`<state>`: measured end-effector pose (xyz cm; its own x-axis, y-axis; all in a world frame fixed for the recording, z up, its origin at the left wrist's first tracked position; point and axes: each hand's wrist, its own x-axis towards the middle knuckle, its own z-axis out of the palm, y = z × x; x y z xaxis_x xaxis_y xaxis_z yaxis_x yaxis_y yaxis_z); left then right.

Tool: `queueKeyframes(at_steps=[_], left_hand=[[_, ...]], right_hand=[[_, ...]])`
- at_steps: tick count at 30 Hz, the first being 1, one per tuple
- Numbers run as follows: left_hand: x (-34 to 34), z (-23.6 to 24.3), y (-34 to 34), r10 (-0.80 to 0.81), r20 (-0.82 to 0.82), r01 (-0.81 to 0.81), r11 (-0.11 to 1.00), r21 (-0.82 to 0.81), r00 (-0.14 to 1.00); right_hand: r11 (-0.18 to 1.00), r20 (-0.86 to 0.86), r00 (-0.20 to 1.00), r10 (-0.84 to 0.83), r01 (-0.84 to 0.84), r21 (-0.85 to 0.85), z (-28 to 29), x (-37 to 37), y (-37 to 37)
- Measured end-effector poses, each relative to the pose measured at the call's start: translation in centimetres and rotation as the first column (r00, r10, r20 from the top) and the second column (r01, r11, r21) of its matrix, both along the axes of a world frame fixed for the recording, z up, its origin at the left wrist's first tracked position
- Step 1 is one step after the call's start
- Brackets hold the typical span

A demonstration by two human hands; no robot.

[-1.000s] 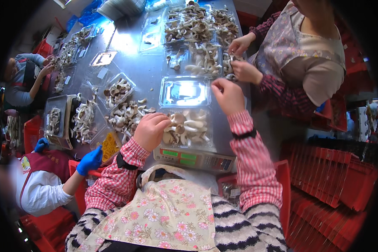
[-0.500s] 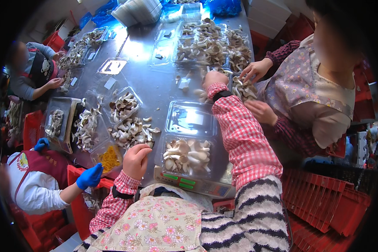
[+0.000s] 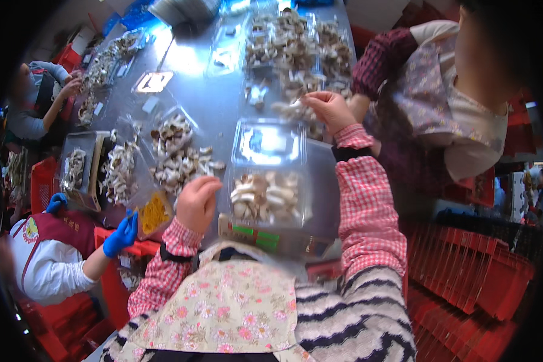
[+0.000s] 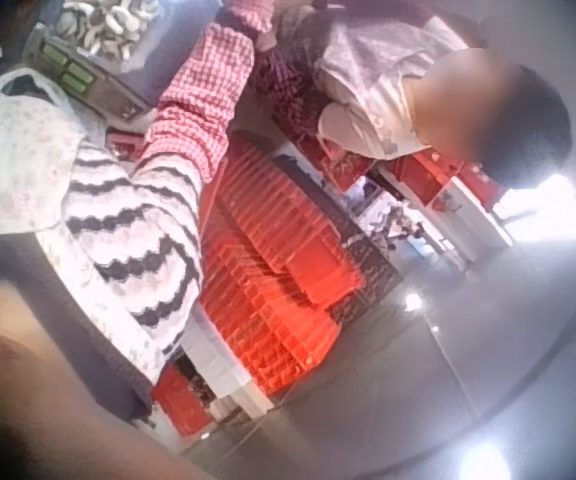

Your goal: The person sorts oyster mushrooms by hand, placing them into clear plastic containers on a digital scale. They adjust the mushrooms to reach a target weight, then move the filled containers into a red crate. Other workers are visible at the same table performing similar tasks.

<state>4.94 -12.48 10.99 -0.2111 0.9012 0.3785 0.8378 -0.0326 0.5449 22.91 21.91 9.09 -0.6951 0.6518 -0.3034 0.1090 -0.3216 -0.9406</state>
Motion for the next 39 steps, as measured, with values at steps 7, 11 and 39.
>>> queueKeyframes(at_steps=[7,11,39], left_hand=[[0.9,-0.6,-1.5,-0.036,0.053,0.036,0.999,0.009,0.998],[1.6,-0.3,-1.9,-0.073,0.063,0.071,0.997,0.032,0.995],[0.8,1.9,-0.5,-0.047,-0.010,0.048,0.989,0.137,0.999]], right_hand=[[0.983,0.114,0.981,0.154,-0.164,0.081,0.5,8.0,-13.7],[0.989,0.155,0.983,0.098,-0.113,0.093,-0.2,9.7,-18.0],[0.668,0.160,0.901,-0.403,0.170,0.725,2.2,9.8,-23.6]])
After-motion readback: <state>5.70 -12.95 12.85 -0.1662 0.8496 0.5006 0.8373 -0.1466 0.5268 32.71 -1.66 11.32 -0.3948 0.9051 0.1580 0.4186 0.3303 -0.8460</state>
